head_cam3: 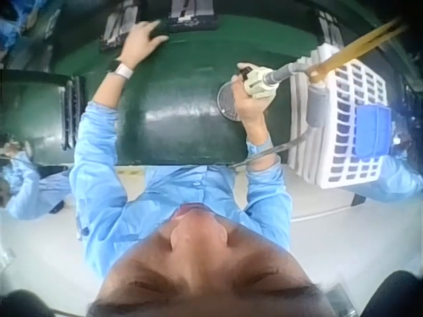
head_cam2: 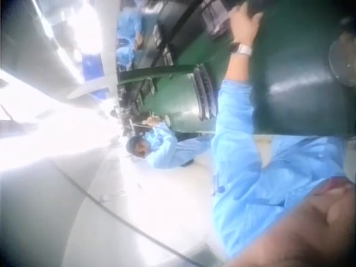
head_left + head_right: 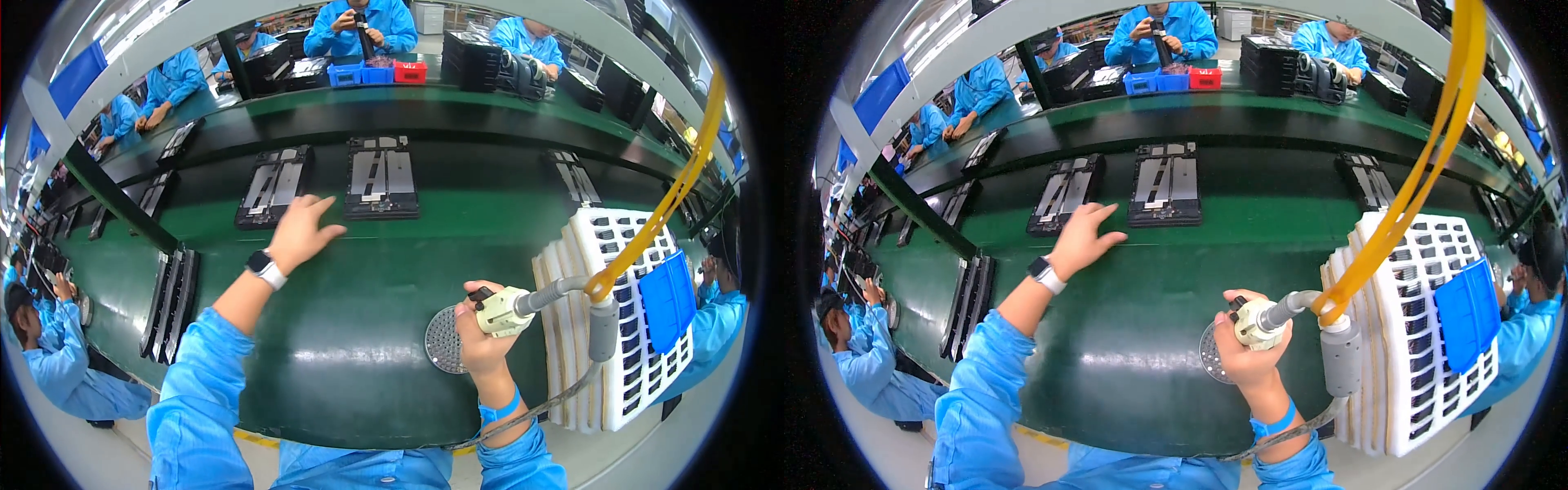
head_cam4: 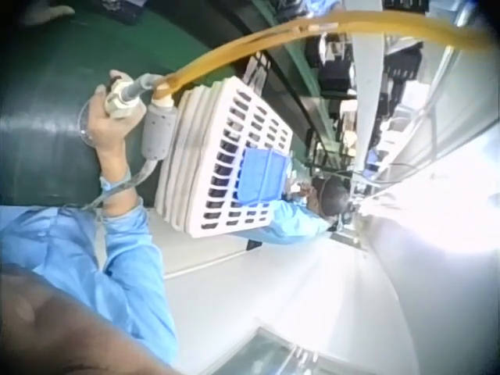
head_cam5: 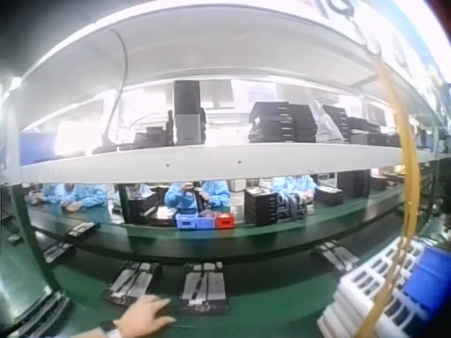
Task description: The person assembles tablet devices along a conveyor belt. They position internal components into each tablet chassis by hand, fasten them with screws using an electric screwdriver, and push the tablet along the conveyor line.
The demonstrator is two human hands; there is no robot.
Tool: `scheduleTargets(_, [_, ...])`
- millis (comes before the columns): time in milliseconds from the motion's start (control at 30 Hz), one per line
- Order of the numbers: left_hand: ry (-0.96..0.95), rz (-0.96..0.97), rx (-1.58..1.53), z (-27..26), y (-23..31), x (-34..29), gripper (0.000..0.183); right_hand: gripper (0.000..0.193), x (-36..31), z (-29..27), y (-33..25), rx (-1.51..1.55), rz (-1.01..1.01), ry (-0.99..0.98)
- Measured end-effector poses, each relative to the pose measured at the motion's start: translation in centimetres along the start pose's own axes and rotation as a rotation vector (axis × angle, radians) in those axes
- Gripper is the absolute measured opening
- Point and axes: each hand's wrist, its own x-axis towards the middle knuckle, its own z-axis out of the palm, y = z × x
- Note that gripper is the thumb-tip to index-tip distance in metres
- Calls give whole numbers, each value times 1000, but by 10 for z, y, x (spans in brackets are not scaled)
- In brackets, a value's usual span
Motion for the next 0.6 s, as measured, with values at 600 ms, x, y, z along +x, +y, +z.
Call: scheduleTargets(600, [152, -650, -1425, 12, 52, -25, 37, 29, 24, -8, 9, 27, 101, 12])
